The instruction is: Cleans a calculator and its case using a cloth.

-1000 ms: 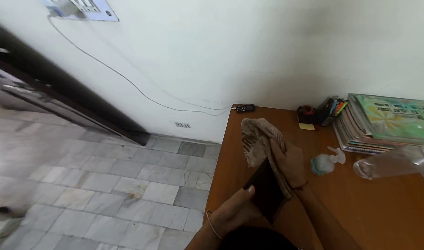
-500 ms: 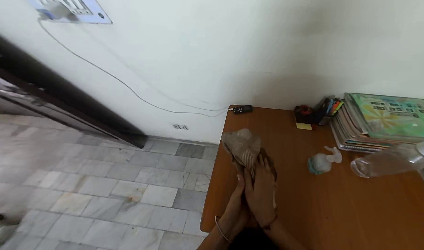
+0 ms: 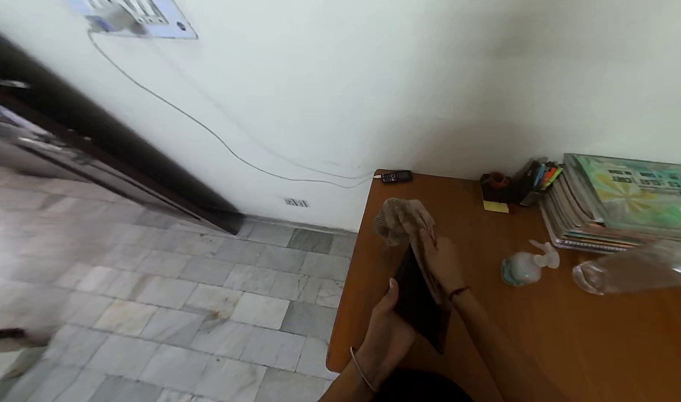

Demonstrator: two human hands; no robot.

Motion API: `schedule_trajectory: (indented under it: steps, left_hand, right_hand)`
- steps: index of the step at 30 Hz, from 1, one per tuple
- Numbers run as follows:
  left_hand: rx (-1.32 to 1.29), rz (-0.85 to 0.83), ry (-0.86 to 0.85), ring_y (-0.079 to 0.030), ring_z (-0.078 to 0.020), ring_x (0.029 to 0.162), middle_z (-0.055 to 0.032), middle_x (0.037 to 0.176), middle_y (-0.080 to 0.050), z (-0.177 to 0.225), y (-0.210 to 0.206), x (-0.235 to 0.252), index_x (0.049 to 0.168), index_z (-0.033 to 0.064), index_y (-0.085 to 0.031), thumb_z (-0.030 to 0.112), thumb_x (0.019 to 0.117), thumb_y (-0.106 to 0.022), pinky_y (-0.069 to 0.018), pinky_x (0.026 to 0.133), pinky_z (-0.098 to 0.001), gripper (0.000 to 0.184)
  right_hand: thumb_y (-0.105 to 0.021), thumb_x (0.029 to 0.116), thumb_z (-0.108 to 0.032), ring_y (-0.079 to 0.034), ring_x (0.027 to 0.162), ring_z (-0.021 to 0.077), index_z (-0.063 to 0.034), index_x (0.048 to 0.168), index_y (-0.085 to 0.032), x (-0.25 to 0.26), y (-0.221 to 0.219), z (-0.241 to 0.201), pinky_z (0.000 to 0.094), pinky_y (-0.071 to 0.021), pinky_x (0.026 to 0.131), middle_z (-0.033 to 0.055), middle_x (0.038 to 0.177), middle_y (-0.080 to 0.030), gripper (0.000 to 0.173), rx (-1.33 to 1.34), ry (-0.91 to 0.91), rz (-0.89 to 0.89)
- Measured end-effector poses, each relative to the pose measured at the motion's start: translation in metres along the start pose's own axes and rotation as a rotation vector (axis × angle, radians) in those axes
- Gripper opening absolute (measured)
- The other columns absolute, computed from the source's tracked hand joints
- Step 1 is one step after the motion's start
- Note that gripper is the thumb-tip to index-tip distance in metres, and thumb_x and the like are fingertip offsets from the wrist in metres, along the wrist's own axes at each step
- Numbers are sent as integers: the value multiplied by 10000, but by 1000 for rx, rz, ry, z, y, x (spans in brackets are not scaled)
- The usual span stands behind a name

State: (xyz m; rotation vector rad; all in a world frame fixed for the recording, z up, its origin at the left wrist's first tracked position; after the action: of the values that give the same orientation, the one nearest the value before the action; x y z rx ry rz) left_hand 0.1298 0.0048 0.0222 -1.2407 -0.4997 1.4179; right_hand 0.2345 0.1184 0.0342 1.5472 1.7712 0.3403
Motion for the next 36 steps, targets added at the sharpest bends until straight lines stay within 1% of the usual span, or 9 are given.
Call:
schedule_trajectory:
  steps: [3,9,13,18,23,26,28,32,36]
  left_hand:
    - [36,30,-42,-659,-198,1131,-95,1195,-671,-3,0,9,1352,48,-456,296,1101,-202,-548,987,-409,435]
    - [168,245,-194,-698,-75,887,-19,956,-706,0,22,22,1221,87,-543,288,1122,-180,-590,766,-258,427]
    - [208,191,-140,-682,-127,1033,-59,1105,-693,-4,12,8,1335,55,-493,348,1113,-174,-579,890,-325,487]
    - [88,14,-62,-675,-188,1109,-85,1177,-688,-3,8,-5,1330,41,-464,295,1078,-260,-560,977,-398,413]
    - [-29,70,-82,-691,-227,1084,-103,1142,-703,1,4,3,1290,56,-499,298,1086,-226,-575,941,-435,418]
    - [-87,114,-99,-676,-247,1105,-128,1170,-681,0,6,12,1319,52,-482,327,1094,-207,-565,953,-452,449]
    - [-33,173,-154,-679,-211,1092,-114,1168,-682,1,9,19,1331,46,-486,316,1107,-205,-570,943,-403,449]
    - [262,303,-247,-647,-96,1050,-73,1155,-651,7,8,25,1362,14,-473,275,1124,-189,-544,900,-270,454]
    - [234,202,-170,-657,-116,1049,-76,1125,-668,4,8,19,1313,16,-499,270,1111,-201,-549,921,-299,440]
  right_hand:
    - [-426,1105,-319,-558,1299,411,75,1378,-559,-25,-12,-8,540,-423,1098,289,1389,-568,497,-90,53,13]
    - [-466,1084,-272,-487,1402,395,119,1412,-521,-90,-44,-13,472,-335,1195,300,1458,-528,513,-22,167,-84]
    - [-386,1070,-448,-216,1550,399,-30,1562,-399,-60,-52,10,660,-162,1201,182,1666,-279,645,-109,32,-67]
    - [-409,1096,-422,-657,1097,394,29,1325,-606,-7,-17,33,585,-489,944,258,1155,-679,543,-18,-110,32]
    - [-378,1112,-402,-631,839,326,81,1059,-657,0,-2,41,505,-498,795,218,867,-633,559,131,-145,45]
    - [-431,1102,-319,-613,1184,374,86,1210,-657,-24,-17,36,508,-461,1036,270,1211,-653,476,113,-37,165]
    - [-421,1097,-288,-444,1419,412,100,1382,-556,-46,-31,31,505,-332,1192,310,1480,-489,499,125,37,128]
    - [-421,1074,-371,-211,1529,475,78,1482,-462,-87,-58,26,643,-219,1196,322,1629,-245,608,76,0,30]
    - [-467,1028,-428,-271,1497,500,104,1444,-485,-73,-64,37,628,-341,1140,363,1613,-221,675,105,-4,193]
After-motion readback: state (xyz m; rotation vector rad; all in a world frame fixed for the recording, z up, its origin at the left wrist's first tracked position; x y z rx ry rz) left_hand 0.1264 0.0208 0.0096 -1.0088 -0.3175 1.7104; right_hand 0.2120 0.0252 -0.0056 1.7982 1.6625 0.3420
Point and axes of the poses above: each hand's wrist, its own x-axis towards the middle knuckle, its own y-axis out of the back of the hand, z = x × y, the point moved 2 cm from there along x, towards the middle knuckle
